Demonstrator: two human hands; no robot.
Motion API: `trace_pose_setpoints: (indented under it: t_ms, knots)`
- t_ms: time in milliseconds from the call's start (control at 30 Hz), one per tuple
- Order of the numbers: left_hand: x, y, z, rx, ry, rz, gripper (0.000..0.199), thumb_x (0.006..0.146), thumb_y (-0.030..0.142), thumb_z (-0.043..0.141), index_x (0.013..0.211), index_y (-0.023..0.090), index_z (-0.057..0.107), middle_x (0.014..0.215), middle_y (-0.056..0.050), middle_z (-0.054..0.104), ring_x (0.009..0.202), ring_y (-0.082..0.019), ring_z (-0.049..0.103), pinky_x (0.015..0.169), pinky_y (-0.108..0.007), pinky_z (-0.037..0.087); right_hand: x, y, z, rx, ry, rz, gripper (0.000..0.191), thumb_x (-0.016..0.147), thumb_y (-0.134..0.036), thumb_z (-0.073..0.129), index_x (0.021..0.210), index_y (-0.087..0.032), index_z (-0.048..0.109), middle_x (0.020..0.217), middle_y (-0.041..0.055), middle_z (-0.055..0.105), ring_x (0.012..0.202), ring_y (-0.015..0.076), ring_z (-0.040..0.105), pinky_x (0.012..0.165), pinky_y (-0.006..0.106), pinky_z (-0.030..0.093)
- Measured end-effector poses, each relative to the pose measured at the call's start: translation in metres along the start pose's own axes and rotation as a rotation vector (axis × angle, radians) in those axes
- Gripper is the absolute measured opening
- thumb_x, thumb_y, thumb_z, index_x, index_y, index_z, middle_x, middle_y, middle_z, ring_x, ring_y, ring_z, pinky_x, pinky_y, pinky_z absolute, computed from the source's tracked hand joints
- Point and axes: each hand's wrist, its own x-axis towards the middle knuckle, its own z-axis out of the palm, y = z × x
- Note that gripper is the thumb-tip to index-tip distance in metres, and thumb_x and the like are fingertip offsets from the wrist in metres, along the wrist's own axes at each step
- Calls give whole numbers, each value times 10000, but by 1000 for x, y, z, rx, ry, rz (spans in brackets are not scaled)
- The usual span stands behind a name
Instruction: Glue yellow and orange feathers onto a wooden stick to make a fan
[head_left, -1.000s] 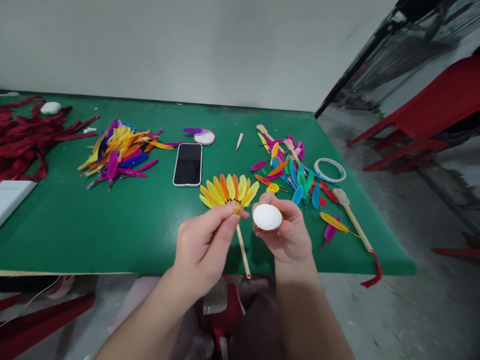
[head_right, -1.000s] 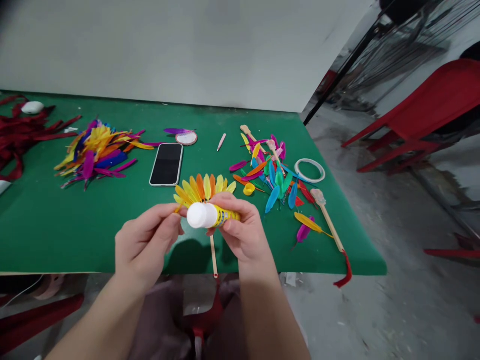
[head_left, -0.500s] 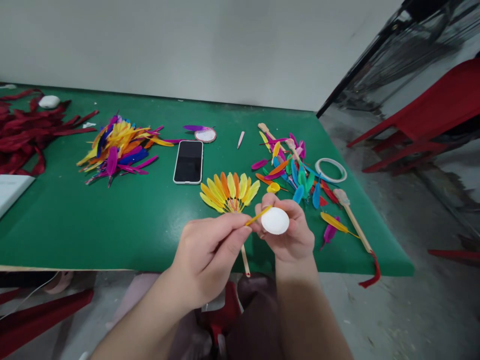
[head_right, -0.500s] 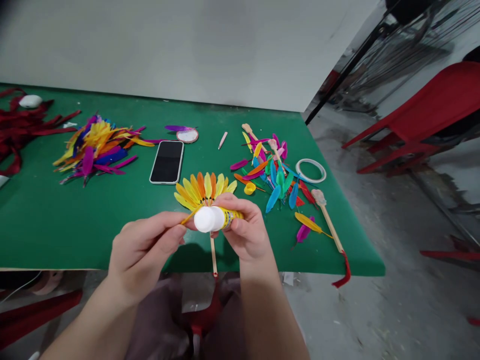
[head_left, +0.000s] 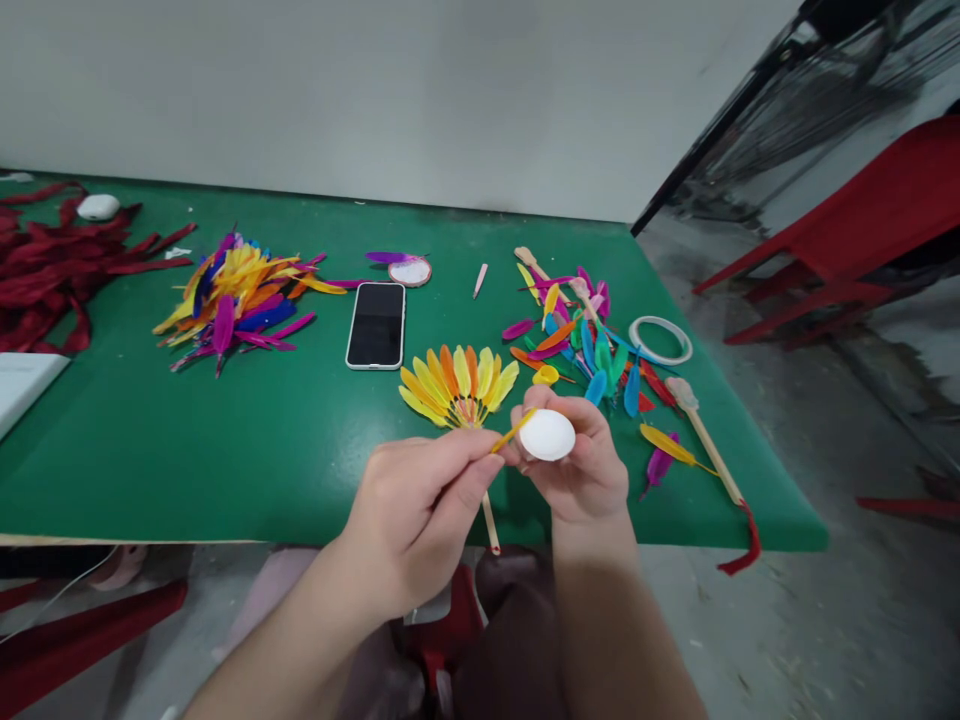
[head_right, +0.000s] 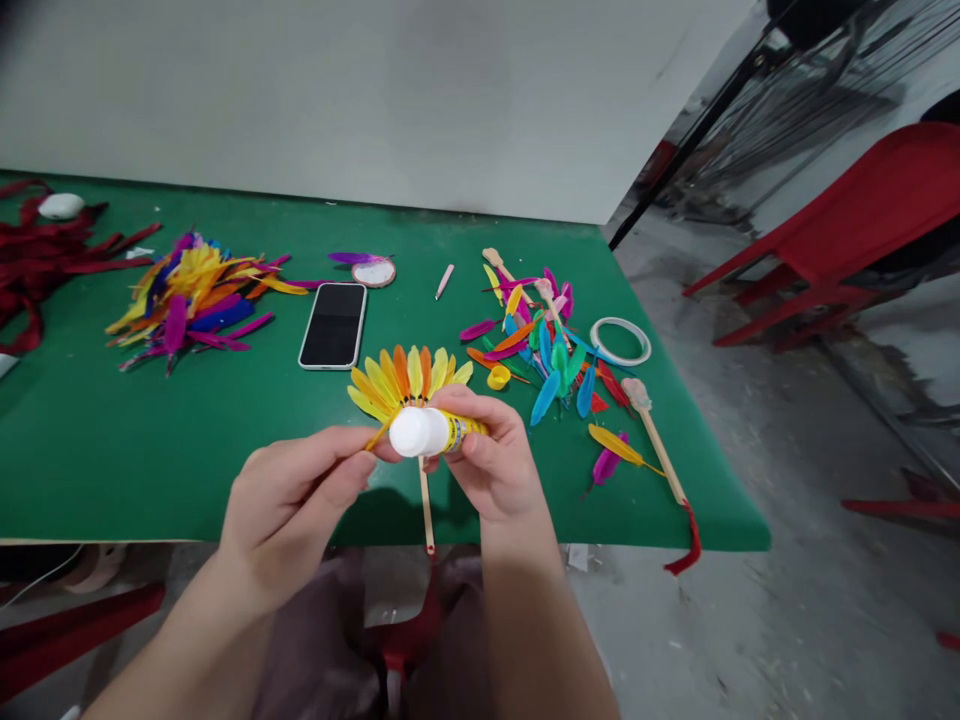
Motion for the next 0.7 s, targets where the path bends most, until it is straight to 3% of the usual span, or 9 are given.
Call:
trace_pose_setpoints:
  t_ms: [500,700]
  knots:
    - [2,1,5,79,44,32,195,851,177,471,779,162,652,580,19,667,434,-76,555,430,-162,415,-1,-2,4,-2,133,18,247,551,-386,797,772,-303,723,801,-13,672,494,74,524,416,228,501]
    - [1,0,6,124,52,50,216,861,204,459,794,175,661,620,6,693,442,-86,574,445,-171,442,0,-2,5,-7,194,40,274,497,-399,813,739,-312,718,764,-11,686,534,109,563,404,235,500]
